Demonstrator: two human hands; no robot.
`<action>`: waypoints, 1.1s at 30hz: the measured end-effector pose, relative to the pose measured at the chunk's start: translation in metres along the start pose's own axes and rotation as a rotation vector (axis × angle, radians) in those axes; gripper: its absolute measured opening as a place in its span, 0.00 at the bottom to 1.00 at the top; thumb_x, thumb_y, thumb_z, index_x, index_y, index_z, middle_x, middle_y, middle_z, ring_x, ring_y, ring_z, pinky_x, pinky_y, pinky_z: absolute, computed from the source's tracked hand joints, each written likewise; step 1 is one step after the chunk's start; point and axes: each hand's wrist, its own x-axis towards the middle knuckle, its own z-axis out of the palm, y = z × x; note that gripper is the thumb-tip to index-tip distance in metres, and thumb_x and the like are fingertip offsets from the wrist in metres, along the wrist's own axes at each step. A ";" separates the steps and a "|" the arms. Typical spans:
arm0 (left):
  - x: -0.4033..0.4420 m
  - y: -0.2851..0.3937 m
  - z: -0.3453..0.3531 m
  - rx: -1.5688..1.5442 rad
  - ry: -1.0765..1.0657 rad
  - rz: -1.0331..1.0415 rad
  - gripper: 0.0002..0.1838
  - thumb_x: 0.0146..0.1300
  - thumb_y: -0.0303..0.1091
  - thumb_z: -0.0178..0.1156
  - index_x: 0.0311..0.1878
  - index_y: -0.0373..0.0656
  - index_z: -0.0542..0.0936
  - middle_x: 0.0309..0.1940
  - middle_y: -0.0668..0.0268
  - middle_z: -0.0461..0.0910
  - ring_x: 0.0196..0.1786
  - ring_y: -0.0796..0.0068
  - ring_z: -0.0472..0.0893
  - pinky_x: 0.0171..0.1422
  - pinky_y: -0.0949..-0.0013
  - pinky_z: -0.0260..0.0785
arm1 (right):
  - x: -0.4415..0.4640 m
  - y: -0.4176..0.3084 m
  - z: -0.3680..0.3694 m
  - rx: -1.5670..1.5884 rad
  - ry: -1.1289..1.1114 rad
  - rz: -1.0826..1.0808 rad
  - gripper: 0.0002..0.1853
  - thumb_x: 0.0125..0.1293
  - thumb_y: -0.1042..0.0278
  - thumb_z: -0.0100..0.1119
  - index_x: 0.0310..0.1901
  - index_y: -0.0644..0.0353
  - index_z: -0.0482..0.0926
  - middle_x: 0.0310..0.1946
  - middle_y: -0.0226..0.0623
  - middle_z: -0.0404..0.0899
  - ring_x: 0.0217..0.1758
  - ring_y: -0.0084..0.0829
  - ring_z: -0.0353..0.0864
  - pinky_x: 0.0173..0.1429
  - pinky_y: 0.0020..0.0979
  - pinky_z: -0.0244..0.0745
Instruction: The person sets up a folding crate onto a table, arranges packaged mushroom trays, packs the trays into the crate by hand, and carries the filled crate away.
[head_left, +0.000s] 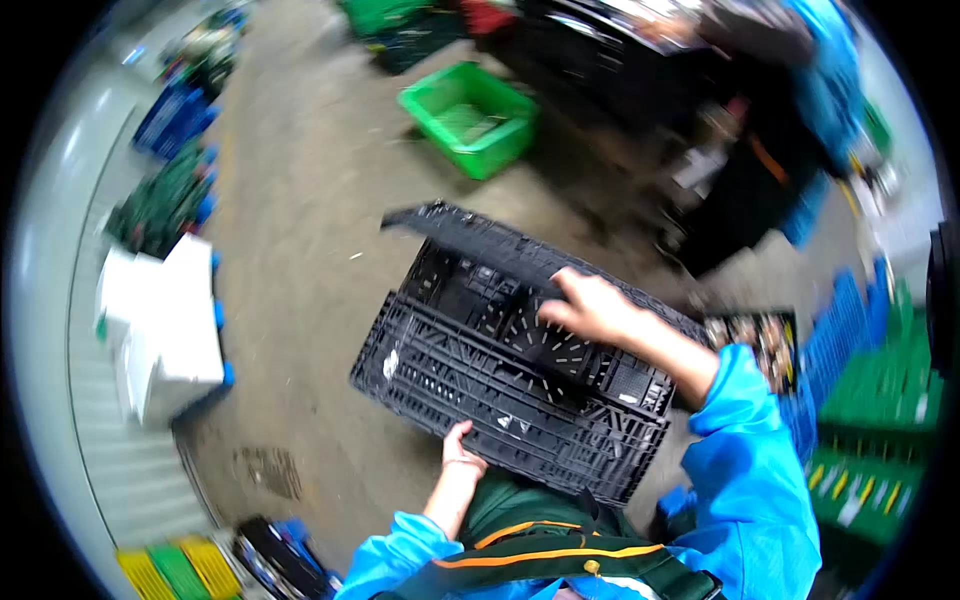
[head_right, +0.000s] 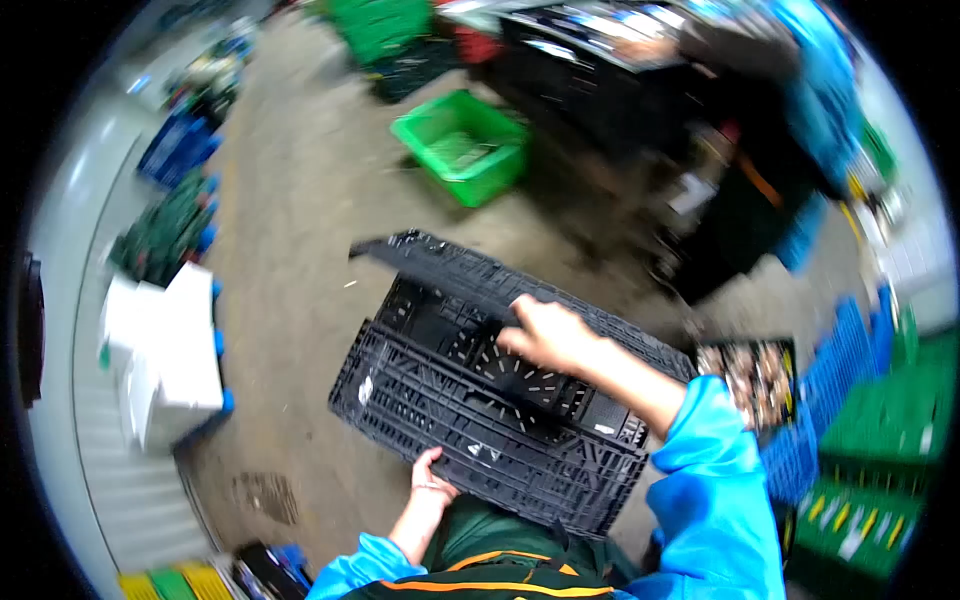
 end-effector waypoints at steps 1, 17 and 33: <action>-0.013 0.029 -0.013 -0.077 -0.023 0.049 0.26 0.48 0.29 0.59 0.54 0.37 0.71 0.54 0.56 0.75 0.58 0.53 0.72 0.69 0.46 0.53 | 0.032 -0.031 -0.010 0.098 -0.031 -0.046 0.21 0.61 0.53 0.56 0.49 0.59 0.72 0.39 0.57 0.78 0.50 0.52 0.77 0.54 0.42 0.71; -0.079 0.555 0.200 2.509 0.081 2.471 0.08 0.52 0.31 0.53 0.37 0.49 0.77 0.44 0.63 0.75 0.59 0.61 0.69 0.72 0.49 0.49 | 0.265 -0.355 0.013 0.969 0.040 -0.062 0.11 0.58 0.71 0.63 0.30 0.57 0.67 0.14 0.22 0.61 0.10 0.15 0.58 0.13 0.20 0.50; -0.084 0.870 0.475 -0.055 -0.663 0.322 0.26 0.55 0.50 0.56 0.55 0.46 0.74 0.58 0.61 0.72 0.63 0.57 0.67 0.68 0.48 0.52 | 0.563 -0.532 0.103 0.857 0.630 -0.036 0.10 0.54 0.75 0.66 0.26 0.59 0.70 0.20 0.19 0.64 0.24 0.12 0.60 0.27 0.17 0.55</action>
